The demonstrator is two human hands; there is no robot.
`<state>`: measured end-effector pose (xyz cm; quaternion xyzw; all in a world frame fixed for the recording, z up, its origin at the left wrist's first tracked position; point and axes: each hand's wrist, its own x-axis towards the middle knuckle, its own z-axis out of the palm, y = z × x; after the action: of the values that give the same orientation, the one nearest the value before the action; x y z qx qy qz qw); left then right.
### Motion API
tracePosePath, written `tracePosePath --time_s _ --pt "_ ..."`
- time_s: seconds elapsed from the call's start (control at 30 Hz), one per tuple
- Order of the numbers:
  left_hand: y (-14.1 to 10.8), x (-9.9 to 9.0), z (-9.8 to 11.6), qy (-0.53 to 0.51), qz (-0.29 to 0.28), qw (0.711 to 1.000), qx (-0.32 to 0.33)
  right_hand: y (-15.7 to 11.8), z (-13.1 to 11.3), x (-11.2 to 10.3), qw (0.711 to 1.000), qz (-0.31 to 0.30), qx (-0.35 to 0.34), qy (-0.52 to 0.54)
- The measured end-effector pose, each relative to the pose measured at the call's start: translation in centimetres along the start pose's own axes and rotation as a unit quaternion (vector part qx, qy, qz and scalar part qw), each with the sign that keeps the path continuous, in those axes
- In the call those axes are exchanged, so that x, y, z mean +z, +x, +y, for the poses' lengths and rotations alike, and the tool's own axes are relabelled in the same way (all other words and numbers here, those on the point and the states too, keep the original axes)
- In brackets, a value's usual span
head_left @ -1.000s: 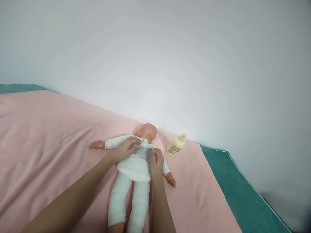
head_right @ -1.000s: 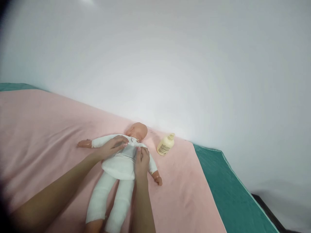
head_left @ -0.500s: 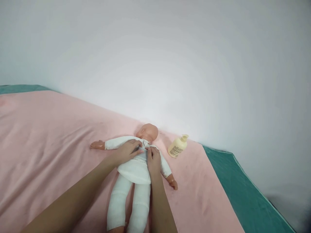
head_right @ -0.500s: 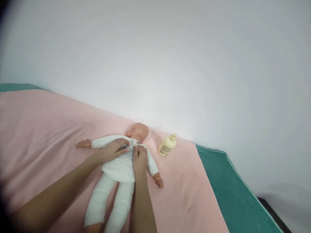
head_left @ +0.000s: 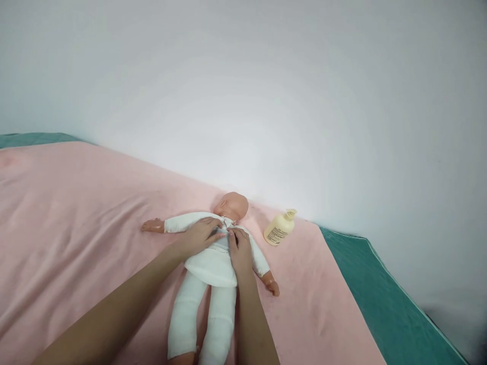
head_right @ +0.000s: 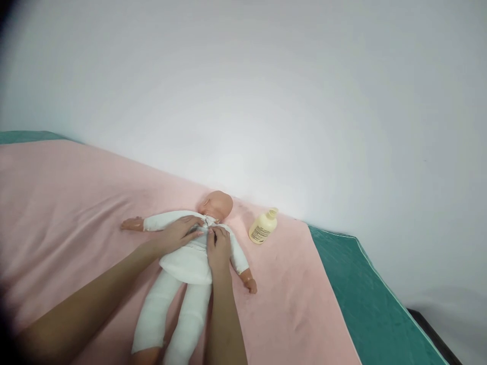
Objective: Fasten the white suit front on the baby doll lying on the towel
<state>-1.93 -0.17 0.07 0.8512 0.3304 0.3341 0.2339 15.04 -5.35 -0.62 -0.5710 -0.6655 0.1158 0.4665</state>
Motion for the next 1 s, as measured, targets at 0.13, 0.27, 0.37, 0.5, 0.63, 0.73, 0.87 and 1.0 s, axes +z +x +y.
tracePosePath --time_s 0.13,0.27,0.37,0.5,0.63,0.73,0.87,1.0 --pt "-0.1 0.0 0.3 0.007 0.008 1.000 0.007 -0.1 0.3 0.1 1.000 0.004 -0.010 -0.005" --pt "-0.2 0.0 0.4 0.014 0.017 1.000 0.009 -0.3 0.7 0.3 0.999 0.008 -0.026 -0.022" --pt "-0.2 0.1 0.3 0.013 0.011 1.000 0.002 -0.3 0.8 0.3 0.999 -0.004 -0.028 -0.031" --pt "-0.2 0.1 0.3 0.019 0.002 1.000 -0.004 -0.2 0.6 0.3 0.999 -0.015 -0.024 -0.031" --pt "-0.2 -0.1 0.4 0.034 -0.010 0.999 0.004 -0.4 0.2 -0.2 1.000 0.001 -0.013 -0.008" --pt "-0.2 -1.0 0.6 0.058 -0.033 0.998 0.019 -1.1 -0.1 -1.0 0.999 0.048 -0.003 0.022" --pt "-0.5 -3.1 1.8 0.093 -0.089 0.991 0.029 -3.0 -0.8 -2.1 0.991 0.113 0.011 0.073" --pt "-1.6 -5.5 4.6 0.040 -0.160 0.986 0.031 -5.5 -1.7 -2.5 0.989 0.110 0.010 0.096"
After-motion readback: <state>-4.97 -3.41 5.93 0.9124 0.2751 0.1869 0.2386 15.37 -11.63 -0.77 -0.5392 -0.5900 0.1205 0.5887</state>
